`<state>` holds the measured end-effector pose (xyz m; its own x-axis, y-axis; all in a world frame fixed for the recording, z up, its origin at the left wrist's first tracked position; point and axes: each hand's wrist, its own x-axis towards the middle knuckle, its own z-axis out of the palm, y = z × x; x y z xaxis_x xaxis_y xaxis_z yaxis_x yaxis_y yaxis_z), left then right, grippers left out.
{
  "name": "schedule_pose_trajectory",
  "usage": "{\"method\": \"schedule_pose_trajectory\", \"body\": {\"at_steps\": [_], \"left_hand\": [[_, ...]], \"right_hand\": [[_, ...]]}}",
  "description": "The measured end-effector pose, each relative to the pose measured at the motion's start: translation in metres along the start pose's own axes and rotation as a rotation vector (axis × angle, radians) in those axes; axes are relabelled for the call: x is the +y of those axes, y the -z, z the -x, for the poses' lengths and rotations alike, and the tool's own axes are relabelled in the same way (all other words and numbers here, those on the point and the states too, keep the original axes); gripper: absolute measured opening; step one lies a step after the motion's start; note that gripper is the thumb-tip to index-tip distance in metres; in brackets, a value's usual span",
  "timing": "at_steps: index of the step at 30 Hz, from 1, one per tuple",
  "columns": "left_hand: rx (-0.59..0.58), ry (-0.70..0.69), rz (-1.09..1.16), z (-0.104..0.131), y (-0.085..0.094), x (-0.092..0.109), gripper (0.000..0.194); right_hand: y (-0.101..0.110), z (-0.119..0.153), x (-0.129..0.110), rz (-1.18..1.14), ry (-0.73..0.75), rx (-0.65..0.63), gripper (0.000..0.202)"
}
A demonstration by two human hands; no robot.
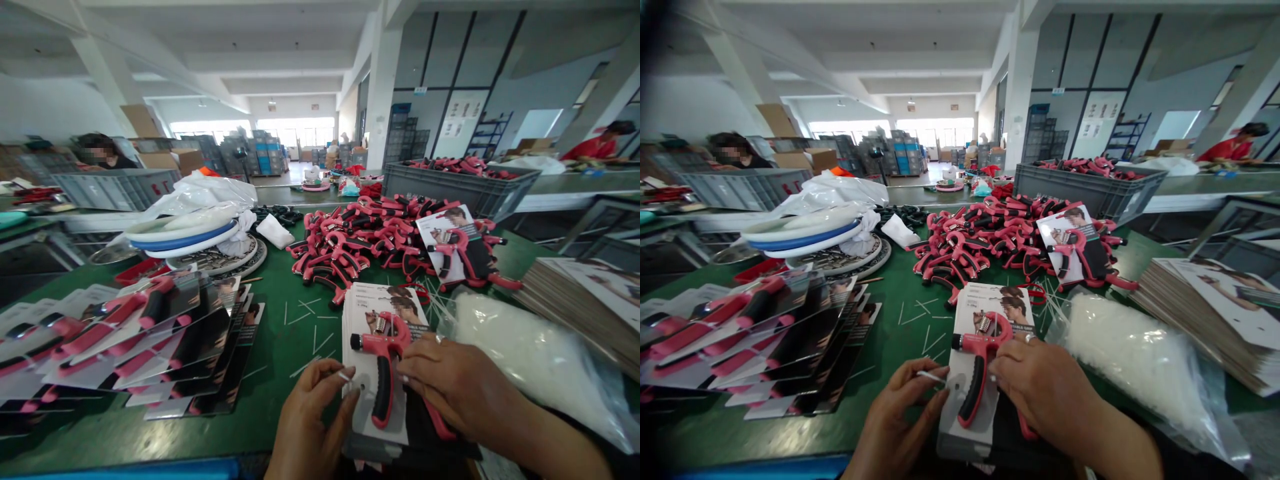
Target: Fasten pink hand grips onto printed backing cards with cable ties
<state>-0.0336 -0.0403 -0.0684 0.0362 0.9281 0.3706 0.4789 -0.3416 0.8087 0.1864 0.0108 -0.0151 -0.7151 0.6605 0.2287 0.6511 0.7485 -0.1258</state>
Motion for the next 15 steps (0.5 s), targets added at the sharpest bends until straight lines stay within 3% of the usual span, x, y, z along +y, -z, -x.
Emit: {"method": "schedule_pose_trajectory", "body": {"at_steps": [2,5,8,15], "left_hand": [[0.050,-0.064,0.013,0.002,0.002,-0.002,0.020],[0.019,-0.076,0.001,0.001,0.002,-0.005,0.013],[0.003,0.096,0.001,-0.003,-0.003,-0.005,0.015],[-0.020,0.381,0.345,-0.004,-0.027,-0.004,0.026]], "right_hand": [[-0.006,0.004,0.005,-0.072,-0.010,0.053,0.022],[-0.011,0.009,0.009,-0.145,-0.023,0.111,0.020],[-0.015,0.012,0.009,-0.204,-0.044,0.178,0.016],[-0.023,0.013,0.012,-0.327,-0.079,0.285,0.012]]}}
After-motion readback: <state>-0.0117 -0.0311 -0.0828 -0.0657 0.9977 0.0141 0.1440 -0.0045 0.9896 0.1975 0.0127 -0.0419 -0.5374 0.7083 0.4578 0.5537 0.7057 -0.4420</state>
